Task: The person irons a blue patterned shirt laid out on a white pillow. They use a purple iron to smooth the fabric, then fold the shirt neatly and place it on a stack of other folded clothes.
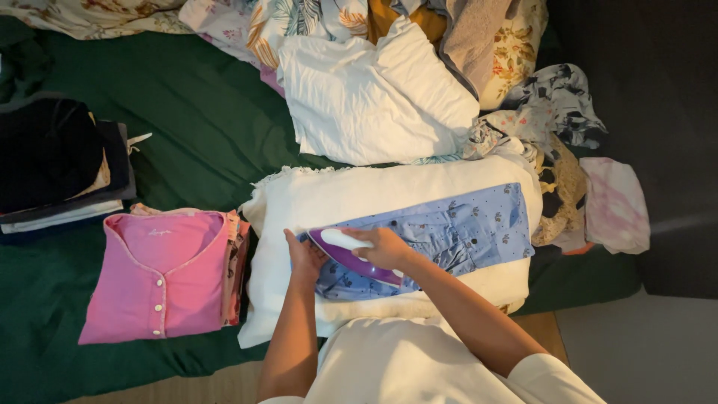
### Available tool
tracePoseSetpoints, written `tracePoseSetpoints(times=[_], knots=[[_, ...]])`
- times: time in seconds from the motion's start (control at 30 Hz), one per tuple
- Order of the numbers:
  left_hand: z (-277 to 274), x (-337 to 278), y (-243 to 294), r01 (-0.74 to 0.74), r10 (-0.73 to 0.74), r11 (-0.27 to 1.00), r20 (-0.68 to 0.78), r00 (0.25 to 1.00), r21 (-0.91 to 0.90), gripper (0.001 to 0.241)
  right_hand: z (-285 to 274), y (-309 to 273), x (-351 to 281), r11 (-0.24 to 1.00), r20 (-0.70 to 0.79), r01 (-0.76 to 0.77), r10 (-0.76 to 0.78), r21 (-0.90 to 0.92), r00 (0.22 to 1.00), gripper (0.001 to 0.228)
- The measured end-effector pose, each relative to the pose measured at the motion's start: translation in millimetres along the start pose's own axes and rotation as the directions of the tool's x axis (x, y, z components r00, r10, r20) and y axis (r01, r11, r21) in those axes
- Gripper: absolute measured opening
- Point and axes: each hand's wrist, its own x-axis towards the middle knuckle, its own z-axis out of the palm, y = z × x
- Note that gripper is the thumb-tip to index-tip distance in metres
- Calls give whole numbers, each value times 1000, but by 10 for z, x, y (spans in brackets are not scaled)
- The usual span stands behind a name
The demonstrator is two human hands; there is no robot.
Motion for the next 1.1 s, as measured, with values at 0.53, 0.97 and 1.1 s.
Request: tracePoseSetpoints(times=[0.53,0.97,1.1], knots=[[-147,250,-81,57,-54,992,28,998,-113,109,-23,-68,49,991,28,22,-19,-132,999,49],[78,168,-159,-126,127,992,-219,967,18,59,-324,270,-404,988,43,-42,49,-149,998,51],[-8,426,-202,-132,135,991,-339,931,31,86,-461,349,-684,987,53,-81,89,-136,995,51]])
